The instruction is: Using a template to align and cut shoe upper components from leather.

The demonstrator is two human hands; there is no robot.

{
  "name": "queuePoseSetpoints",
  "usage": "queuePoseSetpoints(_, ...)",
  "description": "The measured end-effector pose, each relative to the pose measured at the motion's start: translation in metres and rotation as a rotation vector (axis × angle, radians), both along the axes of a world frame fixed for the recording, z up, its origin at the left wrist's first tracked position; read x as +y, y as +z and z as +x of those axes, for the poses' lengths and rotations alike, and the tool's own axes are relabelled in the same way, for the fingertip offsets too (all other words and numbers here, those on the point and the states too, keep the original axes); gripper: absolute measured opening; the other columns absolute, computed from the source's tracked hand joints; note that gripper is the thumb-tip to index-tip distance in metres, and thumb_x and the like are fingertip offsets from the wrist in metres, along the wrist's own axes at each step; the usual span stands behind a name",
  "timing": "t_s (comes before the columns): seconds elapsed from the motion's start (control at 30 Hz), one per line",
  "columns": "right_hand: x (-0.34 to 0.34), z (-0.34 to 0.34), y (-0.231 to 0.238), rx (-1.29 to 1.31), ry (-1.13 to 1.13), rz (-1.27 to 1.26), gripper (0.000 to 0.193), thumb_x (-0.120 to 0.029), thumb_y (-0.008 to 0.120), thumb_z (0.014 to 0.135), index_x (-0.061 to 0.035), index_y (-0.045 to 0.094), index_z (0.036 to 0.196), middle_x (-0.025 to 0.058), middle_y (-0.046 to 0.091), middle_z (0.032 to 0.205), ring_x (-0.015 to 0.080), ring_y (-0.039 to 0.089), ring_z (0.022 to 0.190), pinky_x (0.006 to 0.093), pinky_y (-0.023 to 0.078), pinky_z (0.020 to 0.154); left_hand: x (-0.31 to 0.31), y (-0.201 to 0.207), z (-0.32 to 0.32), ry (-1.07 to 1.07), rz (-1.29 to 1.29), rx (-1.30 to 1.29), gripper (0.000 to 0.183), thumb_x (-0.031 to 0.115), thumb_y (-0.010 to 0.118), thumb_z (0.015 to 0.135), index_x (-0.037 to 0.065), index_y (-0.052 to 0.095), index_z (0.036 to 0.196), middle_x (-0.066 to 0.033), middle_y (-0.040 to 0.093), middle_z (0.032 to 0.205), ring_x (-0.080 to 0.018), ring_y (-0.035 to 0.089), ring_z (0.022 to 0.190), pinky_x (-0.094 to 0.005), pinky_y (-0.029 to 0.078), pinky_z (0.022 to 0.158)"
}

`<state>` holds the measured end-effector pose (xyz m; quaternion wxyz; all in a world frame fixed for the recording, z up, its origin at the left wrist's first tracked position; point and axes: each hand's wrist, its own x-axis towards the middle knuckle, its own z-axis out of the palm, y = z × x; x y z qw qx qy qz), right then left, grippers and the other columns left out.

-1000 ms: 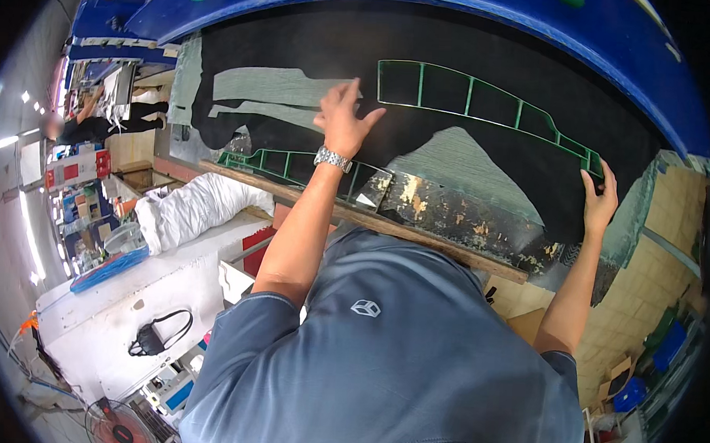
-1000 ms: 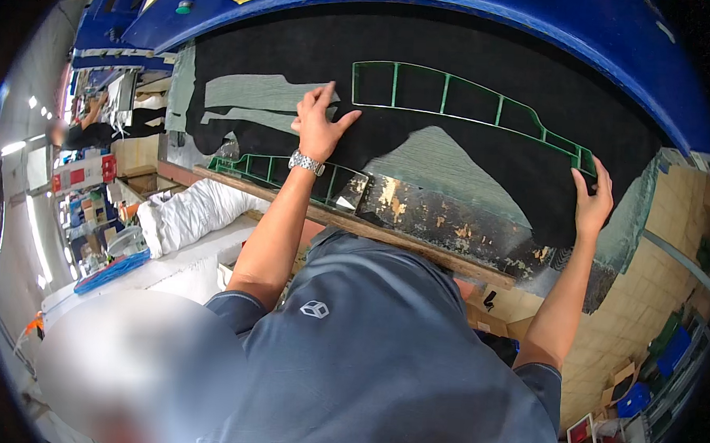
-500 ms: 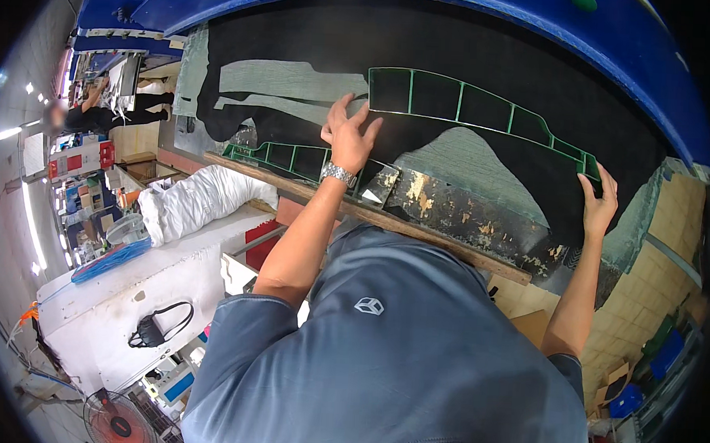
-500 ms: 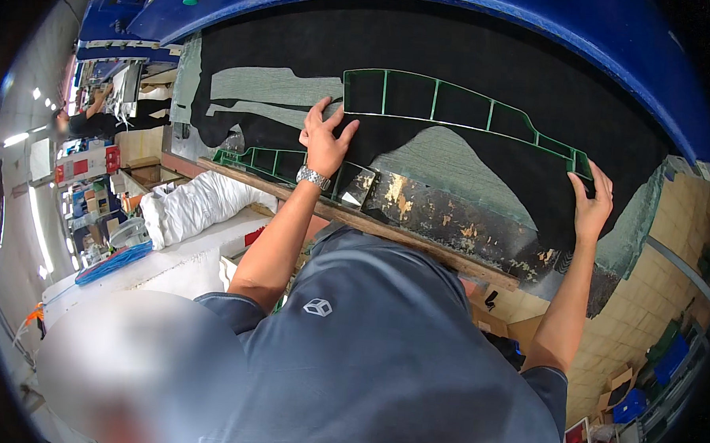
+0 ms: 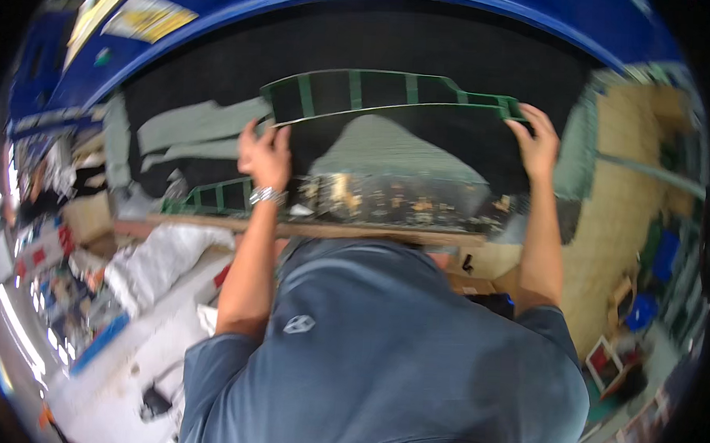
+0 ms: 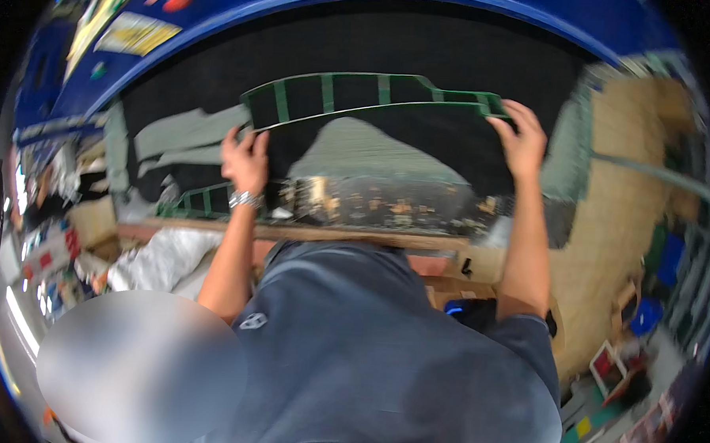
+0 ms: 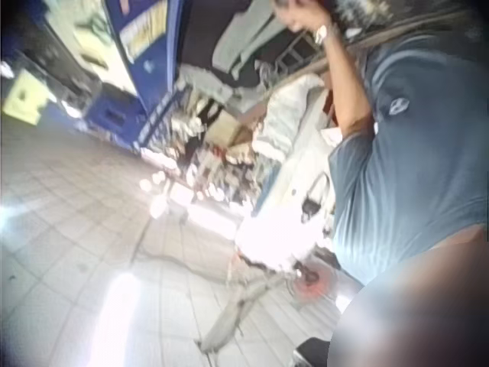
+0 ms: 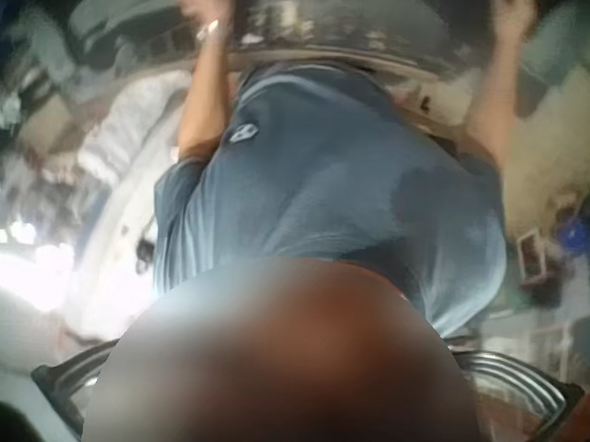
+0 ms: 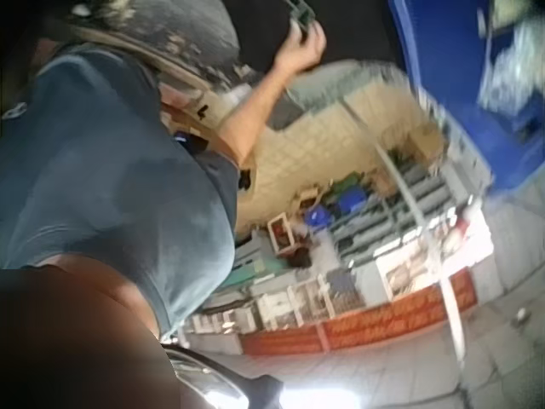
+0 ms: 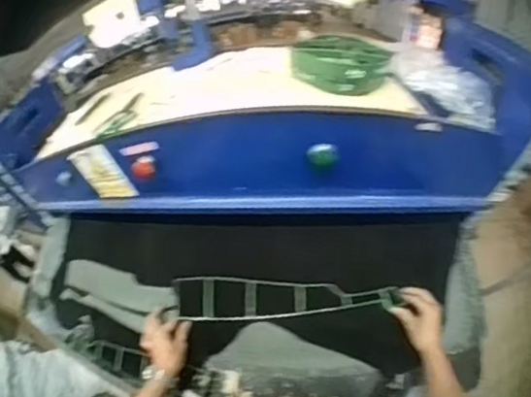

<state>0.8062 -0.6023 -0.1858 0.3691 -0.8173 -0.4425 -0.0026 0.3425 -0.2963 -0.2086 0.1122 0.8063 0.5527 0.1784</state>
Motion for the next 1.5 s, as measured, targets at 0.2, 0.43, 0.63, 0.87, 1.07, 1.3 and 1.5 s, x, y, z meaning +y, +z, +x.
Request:
queuePoseSetpoints(0.2, -0.022, 0.001, -0.01, -0.047, -0.092, 0.039, 0.03, -0.015, 0.086, 0.086, -0.003, 0.078, 0.113, 0.0108, 0.073, 0.128, 0.0322, 0.068, 0.119, 0.0408, 0.055, 0.101, 0.003, -0.014, -0.01, -0.004, 0.079, 0.032, 0.038, 0.042, 0.078, 0.097, 0.012, 0.081, 0.119, -0.0167, 0.056, 0.155, -0.0374, 0.049, 0.14, -0.0551, 0.036, 0.109)
queuePoseSetpoints(0.43, -0.03, 0.005, -0.006, -0.075, -0.085, -0.011, 0.034, -0.019, 0.084, 0.09, -0.0047, 0.078, 0.12, 0.0084, 0.07, 0.135, 0.0274, 0.066, 0.123, 0.0394, 0.053, 0.105, 0.011, -0.009, -0.009, -0.035, 0.015, -0.018, 0.044, 0.042, 0.082, 0.094, 0.005, 0.082, 0.117, -0.0188, 0.057, 0.152, -0.038, 0.051, 0.138, -0.0483, 0.041, 0.113)
queuePoseSetpoints(0.63, -0.011, 0.01, -0.014, 0.001, -0.171, 0.1, 0.03, -0.016, 0.088, 0.084, -0.0022, 0.079, 0.109, 0.0109, 0.075, 0.111, 0.0309, 0.071, 0.103, 0.0398, 0.055, 0.092, 0.013, 0.016, 0.028, -0.033, -0.038, -0.049, 0.05, 0.048, 0.081, 0.093, 0.008, 0.081, 0.122, -0.0166, 0.053, 0.156, -0.0371, 0.049, 0.14, -0.0513, 0.039, 0.116)
queuePoseSetpoints(0.87, -0.035, 0.034, -0.006, 0.099, -0.182, -0.03, 0.025, -0.013, 0.082, 0.09, -0.0022, 0.079, 0.112, 0.0123, 0.074, 0.109, 0.0302, 0.071, 0.101, 0.0391, 0.056, 0.09, 0.005, -0.001, 0.044, -0.065, -0.029, 0.045, 0.041, 0.046, 0.083, 0.091, 0.021, 0.082, 0.124, -0.0109, 0.049, 0.16, -0.0336, 0.042, 0.148, -0.0594, 0.035, 0.113)
queuePoseSetpoints(1.07, -0.051, 0.03, -0.009, -0.089, -0.24, -0.041, 0.03, -0.017, 0.083, 0.089, -0.0064, 0.08, 0.116, 0.0132, 0.071, 0.116, 0.0343, 0.066, 0.11, 0.0425, 0.053, 0.097, 0.007, -0.003, 0.046, -0.048, -0.015, 0.098, 0.044, 0.049, 0.081, 0.093, 0.021, 0.081, 0.127, -0.0111, 0.048, 0.162, -0.0363, 0.042, 0.148, -0.0597, 0.035, 0.112)
queuePoseSetpoints(1.3, -0.057, 0.028, -0.022, 0.079, -0.418, 0.167, 0.033, -0.015, 0.083, 0.09, -0.0062, 0.078, 0.121, 0.015, 0.071, 0.123, 0.0352, 0.068, 0.114, 0.0408, 0.054, 0.1, 0.016, -0.016, 0.046, -0.034, 0.012, 0.137, 0.064, 0.059, 0.081, 0.088, 0.025, 0.072, 0.141, -0.0093, 0.045, 0.162, -0.0356, 0.041, 0.146, -0.0597, 0.037, 0.11)
queuePoseSetpoints(1.5, -0.05, 0.016, -0.011, -0.1, -0.341, 0.015, 0.03, -0.017, 0.082, 0.091, -0.0087, 0.08, 0.12, 0.0098, 0.071, 0.124, 0.0311, 0.064, 0.12, 0.0418, 0.05, 0.104, 0.017, -0.005, 0.051, -0.009, -0.066, 0.169, 0.061, 0.061, 0.082, 0.086, 0.031, 0.074, 0.138, -0.0091, 0.042, 0.163, -0.0357, 0.038, 0.148, -0.0616, 0.037, 0.111)
